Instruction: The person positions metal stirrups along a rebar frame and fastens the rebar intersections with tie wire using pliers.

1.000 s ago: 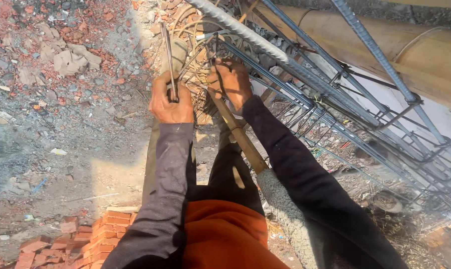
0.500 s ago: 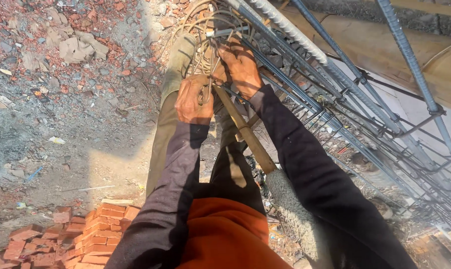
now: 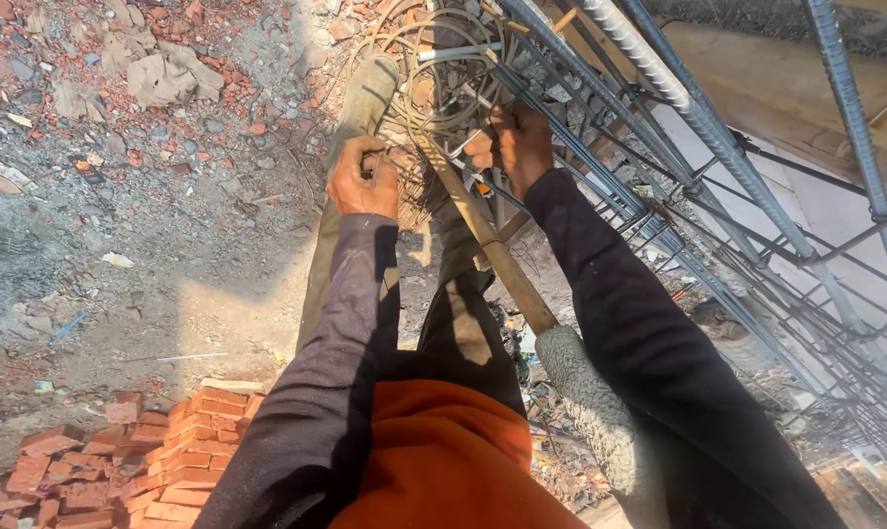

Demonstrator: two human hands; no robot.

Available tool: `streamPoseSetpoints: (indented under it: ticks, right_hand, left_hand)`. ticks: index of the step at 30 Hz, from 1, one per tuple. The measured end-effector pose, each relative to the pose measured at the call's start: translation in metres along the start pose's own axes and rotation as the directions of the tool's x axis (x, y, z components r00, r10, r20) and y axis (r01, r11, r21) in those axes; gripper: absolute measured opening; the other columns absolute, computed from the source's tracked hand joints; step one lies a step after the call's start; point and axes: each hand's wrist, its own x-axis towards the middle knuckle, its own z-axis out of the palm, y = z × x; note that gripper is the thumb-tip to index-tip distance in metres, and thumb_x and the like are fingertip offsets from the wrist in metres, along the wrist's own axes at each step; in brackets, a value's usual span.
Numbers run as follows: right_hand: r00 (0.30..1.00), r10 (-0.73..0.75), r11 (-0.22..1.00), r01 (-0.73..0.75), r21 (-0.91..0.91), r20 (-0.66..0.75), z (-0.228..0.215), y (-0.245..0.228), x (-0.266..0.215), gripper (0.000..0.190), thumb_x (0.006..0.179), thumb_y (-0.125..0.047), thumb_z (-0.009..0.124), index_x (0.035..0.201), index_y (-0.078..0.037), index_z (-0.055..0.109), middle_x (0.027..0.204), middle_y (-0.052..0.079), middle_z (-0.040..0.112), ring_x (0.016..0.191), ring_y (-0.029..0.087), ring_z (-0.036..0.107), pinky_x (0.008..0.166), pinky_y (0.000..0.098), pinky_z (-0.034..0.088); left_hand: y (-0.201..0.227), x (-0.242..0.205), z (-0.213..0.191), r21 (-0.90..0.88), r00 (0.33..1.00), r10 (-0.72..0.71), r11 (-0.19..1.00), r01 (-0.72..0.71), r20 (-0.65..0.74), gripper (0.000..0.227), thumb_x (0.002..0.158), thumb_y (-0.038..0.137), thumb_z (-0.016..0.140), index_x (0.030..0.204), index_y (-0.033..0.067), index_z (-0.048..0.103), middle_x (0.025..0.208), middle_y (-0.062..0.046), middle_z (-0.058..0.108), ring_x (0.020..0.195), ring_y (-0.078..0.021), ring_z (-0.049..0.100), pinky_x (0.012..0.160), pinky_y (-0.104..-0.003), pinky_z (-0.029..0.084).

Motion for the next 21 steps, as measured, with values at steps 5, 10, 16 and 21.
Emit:
streamPoseSetpoints:
  ticks: [5,10,16,21]
  right_hand:
    - [0.997,0.014,0.959,-0.034,0.281,0.073,0.007,0.015,0.011,0.026,0.106,-0.020,0.052,0.118,0.003,0.055,0.093,0.021,0.073,0.071,0.028,0.078,0.059,0.0356,0.066]
    - [0.999,-0.044,0.979,0.048,0.197,-0.025,0.021,0.021,-0.001,0.022,0.103,-0.015,0.056,0.110,0.005,0.058,0.087,0.021,0.072,0.063,0.028,0.078,0.053,0.0360,0.064]
    - [0.965,-0.195,0.963,0.154,-0.221,-0.178,0.033,0.008,-0.012,0.013,0.104,-0.010,0.060,0.100,0.003,0.062,0.077,0.016,0.072,0.057,0.023,0.076,0.044,0.0348,0.061]
    - [0.768,-0.610,0.631,0.321,-0.706,-0.196,0.015,0.095,0.052,0.016,0.095,-0.022,0.072,0.096,-0.007,0.068,0.082,0.013,0.072,0.073,0.026,0.071,0.066,0.0386,0.057]
  left_hand:
    - [-0.025,0.001,0.032,-0.119,0.971,-0.080,0.987,0.109,0.224,0.025,0.087,0.004,0.073,0.111,0.0065,0.069,0.097,-0.009,0.076,0.079,-0.0165,0.071,0.074,-0.032,0.058]
    - [-0.039,-0.003,0.052,-0.477,0.894,-0.233,0.778,0.408,0.383,0.041,0.086,-0.004,0.065,0.126,0.0023,0.057,0.106,-0.016,0.074,0.081,-0.0201,0.074,0.066,-0.029,0.058]
    - [-0.008,-0.004,0.042,-0.477,0.858,-0.340,0.723,0.500,0.384,0.050,0.093,0.001,0.065,0.140,0.0049,0.046,0.101,-0.016,0.072,0.072,-0.0199,0.074,0.060,-0.027,0.056]
    - [-0.045,0.001,0.051,-0.331,0.743,-0.321,0.743,0.582,0.587,0.037,0.104,0.025,0.063,0.134,0.0041,0.068,0.101,-0.007,0.071,0.072,-0.0157,0.073,0.056,-0.023,0.049]
